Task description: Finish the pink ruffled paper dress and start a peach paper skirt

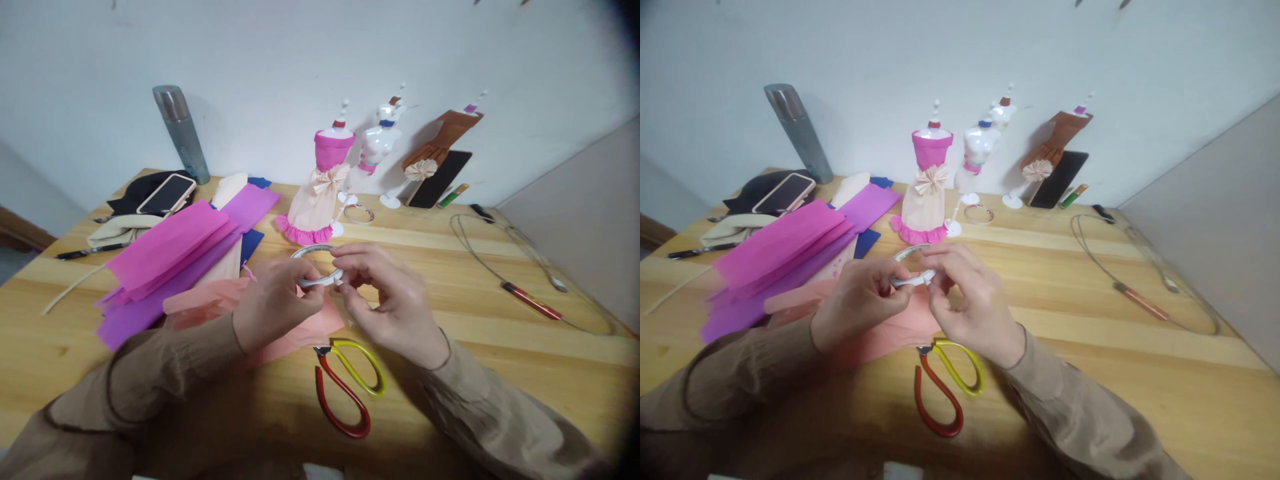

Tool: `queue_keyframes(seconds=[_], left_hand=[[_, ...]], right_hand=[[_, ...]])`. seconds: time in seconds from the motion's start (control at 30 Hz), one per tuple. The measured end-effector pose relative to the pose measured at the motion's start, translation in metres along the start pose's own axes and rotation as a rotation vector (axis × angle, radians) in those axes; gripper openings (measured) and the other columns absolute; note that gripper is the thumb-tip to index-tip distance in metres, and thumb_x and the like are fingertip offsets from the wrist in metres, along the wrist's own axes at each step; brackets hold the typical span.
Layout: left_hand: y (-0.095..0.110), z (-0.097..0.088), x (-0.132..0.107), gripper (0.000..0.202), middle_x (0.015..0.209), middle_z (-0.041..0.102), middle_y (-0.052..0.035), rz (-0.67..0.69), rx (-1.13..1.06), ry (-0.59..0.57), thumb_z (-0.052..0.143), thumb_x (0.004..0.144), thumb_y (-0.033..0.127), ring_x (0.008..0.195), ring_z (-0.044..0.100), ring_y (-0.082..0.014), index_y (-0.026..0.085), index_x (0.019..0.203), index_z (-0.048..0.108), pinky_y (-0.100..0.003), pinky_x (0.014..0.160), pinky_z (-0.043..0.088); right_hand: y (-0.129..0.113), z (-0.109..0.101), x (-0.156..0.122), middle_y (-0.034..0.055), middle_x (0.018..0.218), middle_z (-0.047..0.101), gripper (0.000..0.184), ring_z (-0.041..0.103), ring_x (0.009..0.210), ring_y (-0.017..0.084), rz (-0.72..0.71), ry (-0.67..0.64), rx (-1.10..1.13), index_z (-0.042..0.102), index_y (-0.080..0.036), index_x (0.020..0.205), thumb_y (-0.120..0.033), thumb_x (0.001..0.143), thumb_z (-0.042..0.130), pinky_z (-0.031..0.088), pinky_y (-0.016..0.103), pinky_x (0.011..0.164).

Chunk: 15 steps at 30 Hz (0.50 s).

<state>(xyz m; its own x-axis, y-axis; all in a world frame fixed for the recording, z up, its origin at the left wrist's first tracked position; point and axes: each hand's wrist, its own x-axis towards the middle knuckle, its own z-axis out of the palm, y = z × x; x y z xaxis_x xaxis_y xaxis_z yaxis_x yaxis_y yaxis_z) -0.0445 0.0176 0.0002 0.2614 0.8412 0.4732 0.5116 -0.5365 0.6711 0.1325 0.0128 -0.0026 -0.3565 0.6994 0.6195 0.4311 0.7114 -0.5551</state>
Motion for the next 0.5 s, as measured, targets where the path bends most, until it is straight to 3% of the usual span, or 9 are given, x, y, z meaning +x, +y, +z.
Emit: queue_keyframes(seconds=[0.13, 0.33, 0.5], left_hand=[[0.0, -0.001, 0.001, 0.011, 0.046, 0.046, 0.0089, -0.038, -0.039, -0.002, 0.06, 0.068, 0.008, 0.043, 0.039, -0.0042, 0.016, 0.06, 0.059, -0.017, 0.045, 0.032], [0.0, -0.003, 0.005, 0.012, 0.045, 0.044, 0.0086, -0.127, -0.113, -0.045, 0.059, 0.068, 0.009, 0.044, 0.035, -0.0044, 0.016, 0.058, 0.058, -0.016, 0.046, 0.031], [-0.003, -0.005, 0.006, 0.01, 0.045, 0.042, 0.0081, -0.215, -0.145, -0.052, 0.059, 0.067, 0.013, 0.044, 0.035, -0.0046, 0.015, 0.057, 0.058, -0.016, 0.044, 0.029]], right_hand=[[-0.001, -0.001, 0.0, 0.0092, 0.108, 0.063, 0.027, 0.059, 0.064, 0.013, 0.038, 0.03, -0.037, 0.06, -0.023, 0.102, -0.006, 0.081, 0.056, 0.051, 0.03, 0.053], [0.001, -0.006, 0.001, 0.0044, 0.084, 0.063, 0.012, 0.056, 0.063, 0.013, 0.105, 0.097, -0.079, 0.063, -0.021, 0.085, -0.01, 0.081, 0.059, 0.047, 0.028, 0.053], [0.007, -0.012, 0.003, 0.0023, 0.077, 0.062, 0.006, 0.059, 0.06, 0.012, 0.293, 0.072, 0.17, 0.064, -0.019, 0.082, -0.016, 0.082, 0.06, 0.048, 0.027, 0.053]])
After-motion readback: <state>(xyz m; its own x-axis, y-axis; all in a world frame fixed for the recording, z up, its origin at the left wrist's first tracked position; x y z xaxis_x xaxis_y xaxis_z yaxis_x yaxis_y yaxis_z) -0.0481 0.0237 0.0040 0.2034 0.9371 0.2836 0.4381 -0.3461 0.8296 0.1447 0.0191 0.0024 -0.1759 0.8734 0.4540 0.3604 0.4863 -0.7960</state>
